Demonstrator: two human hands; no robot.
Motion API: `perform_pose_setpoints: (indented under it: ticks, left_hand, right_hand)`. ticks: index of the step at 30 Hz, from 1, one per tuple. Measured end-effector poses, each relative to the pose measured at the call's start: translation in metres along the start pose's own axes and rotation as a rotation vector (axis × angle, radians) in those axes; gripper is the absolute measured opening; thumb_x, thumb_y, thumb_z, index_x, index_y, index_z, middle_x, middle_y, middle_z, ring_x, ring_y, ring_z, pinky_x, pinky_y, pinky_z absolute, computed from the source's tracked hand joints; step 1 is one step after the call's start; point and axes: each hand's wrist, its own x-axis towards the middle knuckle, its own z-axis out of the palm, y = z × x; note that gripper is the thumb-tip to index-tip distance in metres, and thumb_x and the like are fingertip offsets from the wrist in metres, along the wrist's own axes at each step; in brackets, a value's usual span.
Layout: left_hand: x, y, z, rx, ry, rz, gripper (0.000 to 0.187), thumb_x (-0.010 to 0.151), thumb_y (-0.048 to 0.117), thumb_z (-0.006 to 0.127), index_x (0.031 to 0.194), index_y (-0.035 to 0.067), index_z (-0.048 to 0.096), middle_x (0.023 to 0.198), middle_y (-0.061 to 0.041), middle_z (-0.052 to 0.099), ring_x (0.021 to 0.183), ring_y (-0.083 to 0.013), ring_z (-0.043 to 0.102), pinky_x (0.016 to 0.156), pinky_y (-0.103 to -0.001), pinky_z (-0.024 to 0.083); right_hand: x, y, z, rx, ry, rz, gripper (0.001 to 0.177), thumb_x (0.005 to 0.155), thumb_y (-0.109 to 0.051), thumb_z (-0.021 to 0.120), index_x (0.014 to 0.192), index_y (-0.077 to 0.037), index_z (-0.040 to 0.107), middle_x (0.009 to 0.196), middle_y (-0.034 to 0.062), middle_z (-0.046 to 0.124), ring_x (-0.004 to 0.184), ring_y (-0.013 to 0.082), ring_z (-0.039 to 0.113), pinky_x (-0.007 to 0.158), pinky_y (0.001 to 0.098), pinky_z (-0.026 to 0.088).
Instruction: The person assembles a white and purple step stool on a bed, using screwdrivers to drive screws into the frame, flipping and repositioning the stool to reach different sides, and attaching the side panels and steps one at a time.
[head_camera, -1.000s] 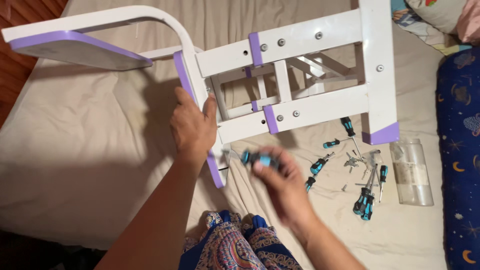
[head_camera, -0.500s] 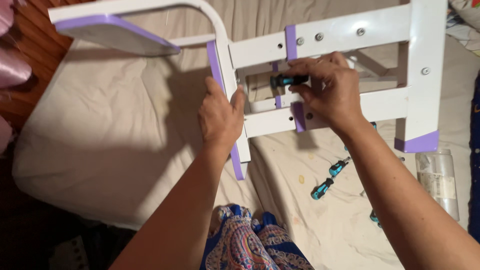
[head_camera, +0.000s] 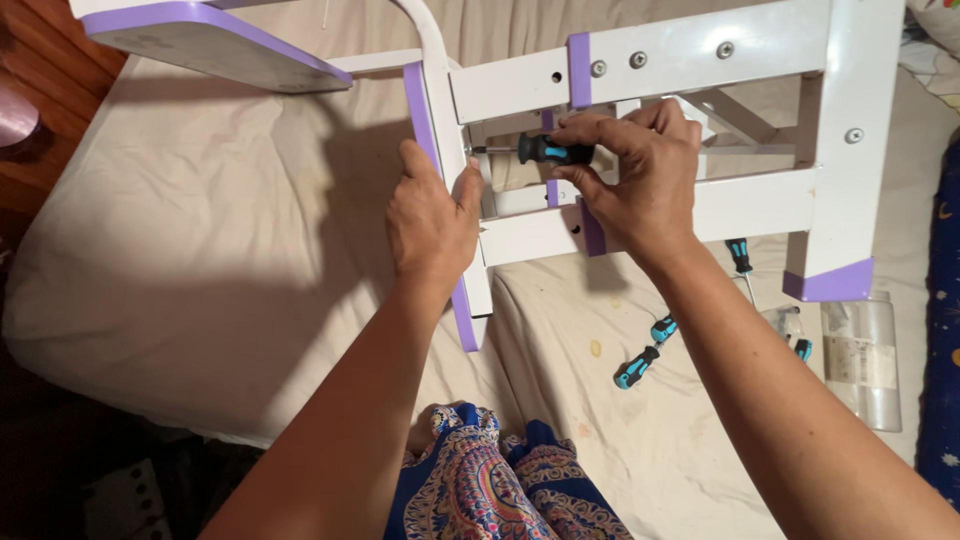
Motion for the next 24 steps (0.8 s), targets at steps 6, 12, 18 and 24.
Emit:
perform_pose_setpoints:
  ticks: [6, 12, 18, 24]
  left_hand:
    - [0.001, 0.002, -0.003, 0.020, -0.035, -0.036, 0.056, 0.098, 0.041, 0.063, 0.120, -0.004, 0.039, 0.091, -0.031, 0.068, 0.084, -0.0496, 0.068, 0.077, -0.055, 0.055]
    - [0.001, 0.000, -0.001, 0.033, -0.018, -0.022, 0.060, 0.099, 0.042, 0.062, 0.124, -0.006, 0.037, 0.091, -0.031, 0.068, 0.083, -0.0495, 0.068, 0.077, -0.056, 0.054]
    - [0.001, -0.001, 0.001, 0.028, -0.011, -0.007, 0.059, 0.099, 0.042, 0.062, 0.124, -0.006, 0.038, 0.091, -0.032, 0.068, 0.083, -0.0498, 0.068, 0.077, -0.055, 0.055]
    - [0.002, -0.001, -0.002, 0.048, -0.042, -0.031, 0.057, 0.100, 0.042, 0.062, 0.122, -0.005, 0.039, 0.090, -0.031, 0.069, 0.083, -0.0496, 0.068, 0.077, -0.056, 0.055]
  right_hand:
    - [0.003, -0.002, 0.001, -0.041, -0.022, 0.016, 0.034, 0.080, -0.024, 0.094, 0.111, -0.020, 0.081, 0.106, -0.0110, 0.077, 0.087, 0.0170, 0.046, 0.091, 0.0361, 0.032]
    - [0.006, -0.004, -0.002, -0.060, -0.035, -0.007, 0.043, 0.084, -0.026, 0.093, 0.116, -0.011, 0.069, 0.104, -0.0022, 0.076, 0.095, 0.0177, 0.062, 0.095, 0.0383, 0.037]
    - [0.001, -0.012, -0.007, -0.022, 0.013, -0.010, 0.039, 0.076, -0.005, 0.088, 0.110, -0.010, 0.070, 0.114, 0.0069, 0.067, 0.089, 0.0204, 0.067, 0.082, 0.0367, 0.053]
    - [0.009, -0.004, -0.006, -0.039, 0.073, -0.121, 0.043, 0.079, 0.006, 0.085, 0.116, -0.012, 0.076, 0.112, 0.0055, 0.064, 0.096, 0.0216, 0.068, 0.080, 0.0338, 0.058]
